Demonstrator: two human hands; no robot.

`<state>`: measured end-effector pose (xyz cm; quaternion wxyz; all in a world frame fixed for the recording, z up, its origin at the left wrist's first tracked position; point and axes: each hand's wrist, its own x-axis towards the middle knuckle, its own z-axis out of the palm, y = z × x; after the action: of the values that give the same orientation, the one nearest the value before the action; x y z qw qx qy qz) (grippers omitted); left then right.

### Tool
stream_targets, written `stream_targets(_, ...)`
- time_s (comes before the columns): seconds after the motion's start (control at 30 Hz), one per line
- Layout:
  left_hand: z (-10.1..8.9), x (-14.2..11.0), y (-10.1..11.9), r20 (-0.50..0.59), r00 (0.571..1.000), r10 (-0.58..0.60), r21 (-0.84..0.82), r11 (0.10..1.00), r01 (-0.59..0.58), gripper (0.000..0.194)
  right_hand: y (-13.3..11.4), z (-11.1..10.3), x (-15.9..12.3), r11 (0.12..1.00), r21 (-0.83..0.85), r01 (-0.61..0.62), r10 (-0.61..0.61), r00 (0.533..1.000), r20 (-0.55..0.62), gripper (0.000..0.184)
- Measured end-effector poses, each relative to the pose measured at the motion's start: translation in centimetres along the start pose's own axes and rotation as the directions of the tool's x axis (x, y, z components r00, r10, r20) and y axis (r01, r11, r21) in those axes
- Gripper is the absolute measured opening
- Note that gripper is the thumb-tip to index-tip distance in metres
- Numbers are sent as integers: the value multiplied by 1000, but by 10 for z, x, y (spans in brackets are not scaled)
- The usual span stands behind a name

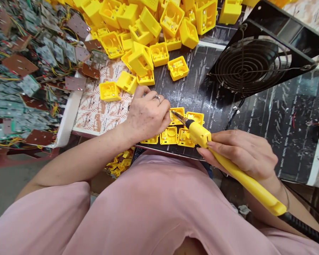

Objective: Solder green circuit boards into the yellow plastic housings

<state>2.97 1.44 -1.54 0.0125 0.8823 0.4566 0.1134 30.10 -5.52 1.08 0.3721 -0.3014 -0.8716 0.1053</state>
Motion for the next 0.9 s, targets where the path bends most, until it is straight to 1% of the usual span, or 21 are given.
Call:
stream_targets(0.03, 0, 0, 0, -6, 1000, 5, 6, 1000, -5, 23, -1, -3, 0, 1000, 5, -8, 8, 1000, 7, 28)
stream_targets(0.07, 1, 0, 1, -18, 1000, 12, 12, 1000, -12, 25, -2, -6, 0, 999, 12, -48, 47, 999, 20, 26)
stream_targets(0.1, 2, 0, 1, -29, 999, 20, 17, 1000, -19, 26, -3, -9, -2, 994, 17, -112, 111, 993, 36, 23)
stream_targets(0.17, 3, -1, 0, -48, 998, 31, 19, 999, -30, 27, -5, -15, -7, 968, 15, -252, 250, 966, 67, 15)
stream_targets(0.2, 3, -1, 0, -55, 998, 31, 16, 999, -31, 27, -6, -16, -9, 957, 7, -291, 289, 954, 75, 12)
stream_targets(0.23, 3, -1, 0, -58, 998, 31, 11, 999, -30, 26, -6, -17, -11, 955, 3, -295, 294, 953, 72, 10)
stream_targets(0.4, 1, -1, 0, -37, 998, 48, 28, 999, -47, 26, -3, -10, -14, 973, 11, -230, 229, 973, 37, 12)
stream_targets(0.57, 4, -1, -1, -62, 996, 70, 82, 995, -64, 25, 0, -1, -5, 992, 9, -123, 123, 992, -21, 28)
stream_targets(0.63, 7, -1, -2, -76, 995, 67, 76, 995, -61, 21, 0, -1, -3, 995, 21, -93, 94, 995, -27, 30)
stream_targets(0.7, 9, -1, -2, -87, 994, 62, 62, 996, -57, 20, -1, -4, -3, 994, 40, -106, 106, 994, -10, 26)
stream_targets(0.8, 10, -1, -2, -88, 994, 62, 59, 997, -57, 23, -2, -9, -8, 980, 41, -193, 193, 981, 4, 15)
stream_targets(0.83, 9, -1, -2, -87, 994, 65, 64, 996, -59, 24, -2, -10, -10, 977, 32, -209, 209, 978, 3, 13)
stream_targets(0.9, 8, -1, -1, -82, 994, 65, 71, 996, -60, 26, -1, -10, -13, 979, 5, -203, 203, 979, -4, 18)
